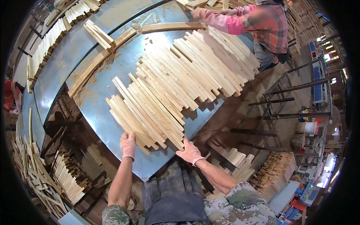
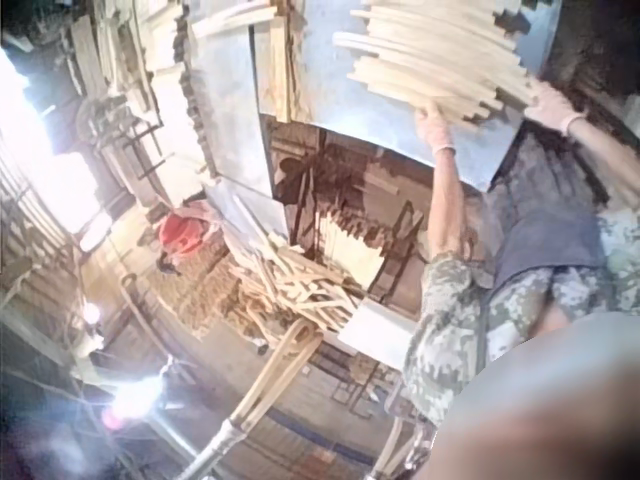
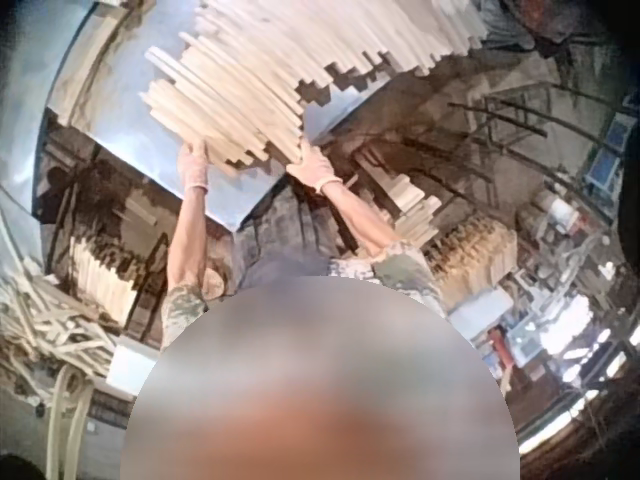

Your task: The person repeatedly picks up stacks of light-colored wooden planks from a metal table and places them onto a conveyor belt. The person wears gloves and a camouflage shirt while performing this repetitive stacking task in a workshop environment.

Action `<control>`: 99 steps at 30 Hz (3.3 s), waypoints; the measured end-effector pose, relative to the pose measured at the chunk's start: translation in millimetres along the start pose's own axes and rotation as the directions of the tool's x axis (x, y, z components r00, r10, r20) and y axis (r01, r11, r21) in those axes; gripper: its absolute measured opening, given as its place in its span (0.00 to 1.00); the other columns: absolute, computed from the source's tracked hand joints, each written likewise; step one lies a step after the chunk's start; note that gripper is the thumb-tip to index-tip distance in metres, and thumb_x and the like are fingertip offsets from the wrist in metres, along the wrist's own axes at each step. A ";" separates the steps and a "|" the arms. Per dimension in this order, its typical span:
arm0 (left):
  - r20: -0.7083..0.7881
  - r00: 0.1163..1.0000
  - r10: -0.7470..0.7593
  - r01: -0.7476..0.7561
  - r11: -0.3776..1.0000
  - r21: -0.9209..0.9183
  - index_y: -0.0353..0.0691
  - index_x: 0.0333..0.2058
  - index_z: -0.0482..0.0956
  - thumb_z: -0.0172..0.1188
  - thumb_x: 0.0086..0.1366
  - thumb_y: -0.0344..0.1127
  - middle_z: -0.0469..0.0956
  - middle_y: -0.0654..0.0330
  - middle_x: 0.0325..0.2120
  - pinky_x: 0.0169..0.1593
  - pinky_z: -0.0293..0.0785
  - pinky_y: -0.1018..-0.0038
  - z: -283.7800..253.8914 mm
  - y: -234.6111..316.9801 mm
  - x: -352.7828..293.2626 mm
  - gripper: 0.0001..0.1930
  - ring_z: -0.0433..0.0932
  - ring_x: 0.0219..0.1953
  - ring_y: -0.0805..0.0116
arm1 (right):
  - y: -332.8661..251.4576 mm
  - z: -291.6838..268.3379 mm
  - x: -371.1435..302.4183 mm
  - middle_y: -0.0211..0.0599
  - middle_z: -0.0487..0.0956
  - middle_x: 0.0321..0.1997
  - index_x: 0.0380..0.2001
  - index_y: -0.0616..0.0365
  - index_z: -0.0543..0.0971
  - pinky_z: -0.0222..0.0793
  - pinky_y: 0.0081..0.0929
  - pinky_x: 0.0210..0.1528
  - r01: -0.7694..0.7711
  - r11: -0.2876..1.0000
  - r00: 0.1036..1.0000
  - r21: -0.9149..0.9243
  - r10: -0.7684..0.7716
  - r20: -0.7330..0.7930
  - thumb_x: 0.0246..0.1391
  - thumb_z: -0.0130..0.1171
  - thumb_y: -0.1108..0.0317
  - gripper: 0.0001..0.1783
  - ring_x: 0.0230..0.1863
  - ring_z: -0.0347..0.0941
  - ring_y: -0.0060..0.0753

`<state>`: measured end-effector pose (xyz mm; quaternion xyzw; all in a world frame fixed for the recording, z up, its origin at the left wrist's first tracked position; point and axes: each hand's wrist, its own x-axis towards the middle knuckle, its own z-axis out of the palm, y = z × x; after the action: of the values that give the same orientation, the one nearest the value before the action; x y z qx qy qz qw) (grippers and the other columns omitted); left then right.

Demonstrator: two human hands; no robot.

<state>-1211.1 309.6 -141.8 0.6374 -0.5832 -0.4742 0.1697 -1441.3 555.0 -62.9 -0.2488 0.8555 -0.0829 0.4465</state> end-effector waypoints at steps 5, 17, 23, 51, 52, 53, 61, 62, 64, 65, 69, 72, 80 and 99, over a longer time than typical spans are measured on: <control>0.067 0.995 -0.075 0.068 0.992 0.104 0.28 0.42 0.84 0.62 0.69 0.50 0.84 0.49 0.30 0.41 0.76 0.61 -23.7 22.6 19.6 0.24 0.80 0.32 0.56 | 28.4 -85.2 52.3 0.52 0.83 0.57 0.73 0.72 0.64 0.74 0.40 0.62 0.121 0.866 0.933 0.486 0.067 -0.353 0.56 0.70 0.54 0.49 0.58 0.80 0.44; -0.091 0.995 0.032 -0.021 0.993 0.120 0.28 0.69 0.69 0.48 0.79 0.56 0.67 0.37 0.70 0.77 0.54 0.54 -13.0 -46.6 63.2 0.35 0.62 0.73 0.38 | 75.9 -138.8 194.8 0.53 0.73 0.73 0.74 0.71 0.63 0.65 0.32 0.73 0.397 0.710 0.695 0.582 0.182 -0.696 0.71 0.61 0.55 0.40 0.72 0.71 0.39; -0.042 0.968 0.247 -0.203 0.873 0.444 0.31 0.69 0.70 0.47 0.78 0.57 0.61 0.35 0.74 0.79 0.49 0.50 -76.1 -75.3 96.6 0.35 0.56 0.76 0.35 | 70.5 -174.2 163.0 0.56 0.81 0.64 0.65 0.68 0.77 0.72 0.37 0.68 0.336 0.931 0.897 0.146 -0.268 -0.352 0.71 0.61 0.56 0.29 0.65 0.79 0.50; 0.449 0.889 -0.092 0.425 0.532 -0.732 0.35 0.69 0.66 0.77 0.55 0.33 0.80 0.54 0.57 0.67 0.74 0.61 -123.5 -48.6 30.4 0.44 0.79 0.57 0.62 | -37.0 -134.0 193.2 0.31 0.80 0.41 0.58 0.64 0.77 0.75 0.34 0.42 -0.031 0.548 0.962 0.836 -0.210 0.173 0.47 0.75 0.62 0.35 0.38 0.77 0.31; 0.448 0.886 -0.118 0.437 0.536 -0.723 0.35 0.73 0.63 0.77 0.54 0.34 0.77 0.53 0.60 0.67 0.75 0.62 -130.0 -41.1 18.4 0.49 0.79 0.60 0.60 | -29.8 -130.7 191.4 0.29 0.79 0.41 0.58 0.64 0.77 0.75 0.34 0.42 -0.029 0.569 0.964 0.822 -0.201 0.174 0.46 0.76 0.62 0.36 0.38 0.76 0.30; 0.431 0.898 -0.091 0.407 0.542 -0.735 0.35 0.73 0.62 0.77 0.54 0.34 0.77 0.54 0.62 0.68 0.73 0.62 -133.8 -43.4 9.4 0.50 0.77 0.61 0.60 | -19.6 -126.5 190.2 0.28 0.79 0.40 0.58 0.64 0.76 0.74 0.34 0.41 -0.027 0.591 0.966 0.806 -0.192 0.173 0.45 0.77 0.62 0.37 0.37 0.76 0.30; 0.242 0.970 -0.017 0.209 0.568 -0.796 0.36 0.72 0.64 0.77 0.55 0.35 0.76 0.56 0.62 0.69 0.70 0.64 -213.9 -82.1 -100.4 0.47 0.75 0.62 0.65 | -46.6 -76.7 144.5 0.20 0.77 0.32 0.44 0.57 0.83 0.69 0.27 0.38 0.010 0.635 0.937 0.773 -0.275 0.214 0.46 0.76 0.57 0.25 0.33 0.72 0.23; 0.190 0.981 -0.028 0.173 0.560 -0.810 0.35 0.70 0.66 0.77 0.56 0.34 0.77 0.56 0.60 0.67 0.72 0.65 -227.0 -89.4 -121.1 0.44 0.77 0.60 0.66 | -58.3 -76.6 129.4 0.17 0.73 0.26 0.31 0.50 0.80 0.64 0.24 0.34 0.092 0.651 0.907 0.753 -0.366 0.206 0.48 0.73 0.59 0.13 0.29 0.69 0.20; 0.113 0.993 -0.035 0.114 0.540 -0.834 0.35 0.70 0.66 0.77 0.56 0.33 0.77 0.57 0.61 0.66 0.73 0.66 -261.7 -82.9 -162.8 0.44 0.76 0.60 0.67 | -72.0 -69.5 119.9 0.16 0.70 0.24 0.26 0.46 0.76 0.62 0.23 0.32 0.297 0.739 0.846 0.605 -0.497 0.193 0.50 0.71 0.59 0.12 0.28 0.67 0.18; 0.076 0.996 -0.044 0.087 0.521 -0.849 0.35 0.70 0.66 0.77 0.56 0.33 0.76 0.57 0.61 0.66 0.73 0.67 -286.0 -75.0 -189.3 0.44 0.76 0.60 0.67 | -88.8 -69.7 103.9 0.16 0.69 0.23 0.24 0.44 0.74 0.61 0.23 0.32 0.404 0.757 0.804 0.514 -0.562 0.195 0.51 0.70 0.60 0.12 0.27 0.66 0.18; -0.104 0.988 -0.117 -0.029 0.519 -0.854 0.36 0.73 0.63 0.78 0.56 0.34 0.76 0.58 0.63 0.67 0.71 0.67 -368.1 -71.0 -285.4 0.48 0.74 0.62 0.68 | -182.1 -34.1 34.4 0.17 0.73 0.27 0.27 0.47 0.77 0.67 0.26 0.35 0.285 0.667 0.704 0.689 -0.633 0.321 0.55 0.69 0.60 0.10 0.31 0.70 0.19; -0.248 0.961 -0.119 -0.177 0.420 -0.890 0.39 0.75 0.63 0.77 0.56 0.32 0.77 0.60 0.62 0.66 0.73 0.69 -422.0 -78.8 -363.4 0.49 0.76 0.61 0.70 | -253.2 -1.5 -24.7 0.20 0.77 0.30 0.30 0.49 0.80 0.71 0.28 0.37 0.359 0.630 0.642 0.689 -0.702 0.307 0.56 0.70 0.58 0.11 0.33 0.73 0.21; -0.614 0.774 -0.155 -0.497 0.452 -0.741 0.39 0.73 0.65 0.77 0.56 0.34 0.77 0.56 0.62 0.70 0.69 0.65 -542.0 -188.3 -559.6 0.47 0.75 0.63 0.65 | -420.8 169.9 -198.9 0.22 0.79 0.32 0.34 0.52 0.82 0.73 0.30 0.39 0.492 0.570 0.243 0.658 -0.816 0.525 0.55 0.72 0.55 0.14 0.34 0.76 0.26; -0.579 0.462 -0.672 -0.477 0.362 -0.801 0.39 0.66 0.74 0.69 0.63 0.35 0.83 0.55 0.52 0.58 0.83 0.58 -634.6 -399.4 -722.0 0.32 0.85 0.52 0.59 | -620.3 534.2 -493.3 0.47 0.88 0.47 0.52 0.73 0.82 0.84 0.39 0.55 0.665 0.723 0.074 0.187 -0.313 0.947 0.56 0.69 0.70 0.23 0.46 0.87 0.42</control>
<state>-375.5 853.6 157.2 0.6044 0.0236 -0.3186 0.7298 -557.5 309.4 205.6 -0.5858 0.2786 0.0629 0.7585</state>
